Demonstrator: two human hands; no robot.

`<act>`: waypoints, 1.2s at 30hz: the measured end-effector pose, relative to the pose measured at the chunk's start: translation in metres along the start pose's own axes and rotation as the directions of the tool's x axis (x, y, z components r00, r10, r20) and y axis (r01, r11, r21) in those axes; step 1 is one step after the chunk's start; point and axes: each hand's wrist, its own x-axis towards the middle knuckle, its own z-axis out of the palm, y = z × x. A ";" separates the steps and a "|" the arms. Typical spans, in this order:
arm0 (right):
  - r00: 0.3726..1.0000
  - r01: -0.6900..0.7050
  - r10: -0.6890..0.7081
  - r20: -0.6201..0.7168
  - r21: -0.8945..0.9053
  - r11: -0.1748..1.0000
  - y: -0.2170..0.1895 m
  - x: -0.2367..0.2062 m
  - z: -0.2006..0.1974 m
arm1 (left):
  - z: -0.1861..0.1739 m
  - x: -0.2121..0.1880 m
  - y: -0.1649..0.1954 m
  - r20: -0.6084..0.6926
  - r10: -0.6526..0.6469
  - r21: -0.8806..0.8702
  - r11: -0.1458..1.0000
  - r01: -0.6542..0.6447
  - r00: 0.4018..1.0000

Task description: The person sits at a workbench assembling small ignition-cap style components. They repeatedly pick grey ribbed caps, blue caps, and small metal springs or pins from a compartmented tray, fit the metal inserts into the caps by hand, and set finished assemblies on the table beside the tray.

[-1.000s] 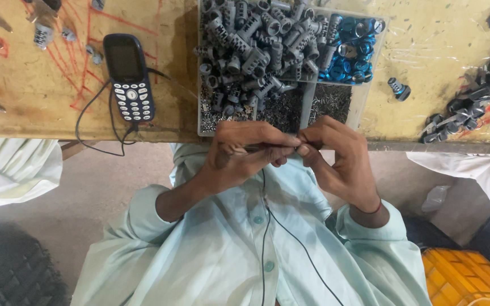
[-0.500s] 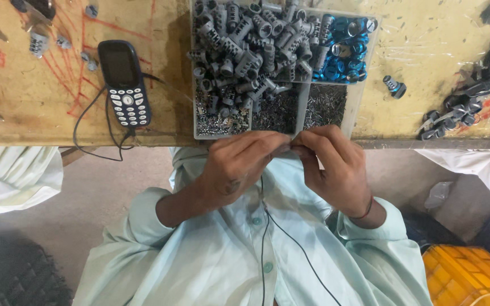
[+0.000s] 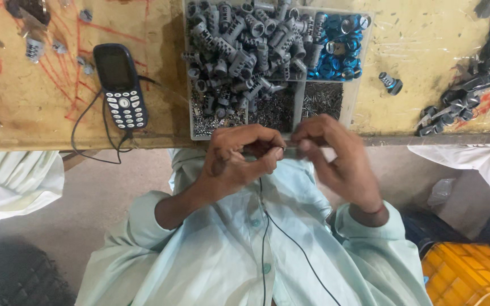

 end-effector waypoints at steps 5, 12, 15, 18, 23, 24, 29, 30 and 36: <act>0.987 0.067 -0.158 -0.015 -0.862 0.503 0.012 0.011 -0.030 | -0.001 0.005 -0.003 0.026 -0.088 -0.065 0.994 0.090 0.996; 0.988 0.014 -0.139 -0.072 -0.844 0.537 0.031 0.008 -0.029 | 0.003 0.007 -0.006 0.008 0.046 0.035 0.998 -0.047 0.999; 0.986 0.040 -0.157 -0.056 -0.836 0.548 0.027 0.011 -0.027 | 0.006 0.006 -0.007 0.005 0.034 0.050 0.998 -0.035 0.999; 0.985 0.058 -0.165 -0.045 -0.820 0.569 0.025 0.013 -0.029 | 0.006 0.006 -0.006 0.002 -0.001 0.035 0.999 0.001 1.000; 0.981 0.034 -0.104 -0.163 -0.386 0.922 0.028 0.005 -0.032 | 0.009 0.005 -0.006 0.005 -0.021 -0.016 1.000 0.021 1.000; 0.982 0.030 -0.050 -0.182 -0.107 0.994 0.025 -0.001 -0.026 | 0.010 0.005 -0.008 -0.001 -0.035 -0.051 0.998 0.035 0.999; 0.944 0.205 -0.235 -0.233 -0.144 0.968 0.026 -0.006 0.026 | 0.021 0.007 -0.016 -0.018 -0.216 -0.417 0.889 0.189 0.976; 0.946 0.181 -0.212 -0.243 -0.147 0.973 0.026 -0.008 0.026 | 0.020 0.007 -0.016 -0.002 -0.211 -0.458 0.869 0.187 0.977; 0.962 0.179 -0.195 -0.193 -0.100 0.979 0.028 -0.013 0.022 | 0.008 -0.001 -0.008 0.073 -0.178 -0.394 0.899 0.192 0.981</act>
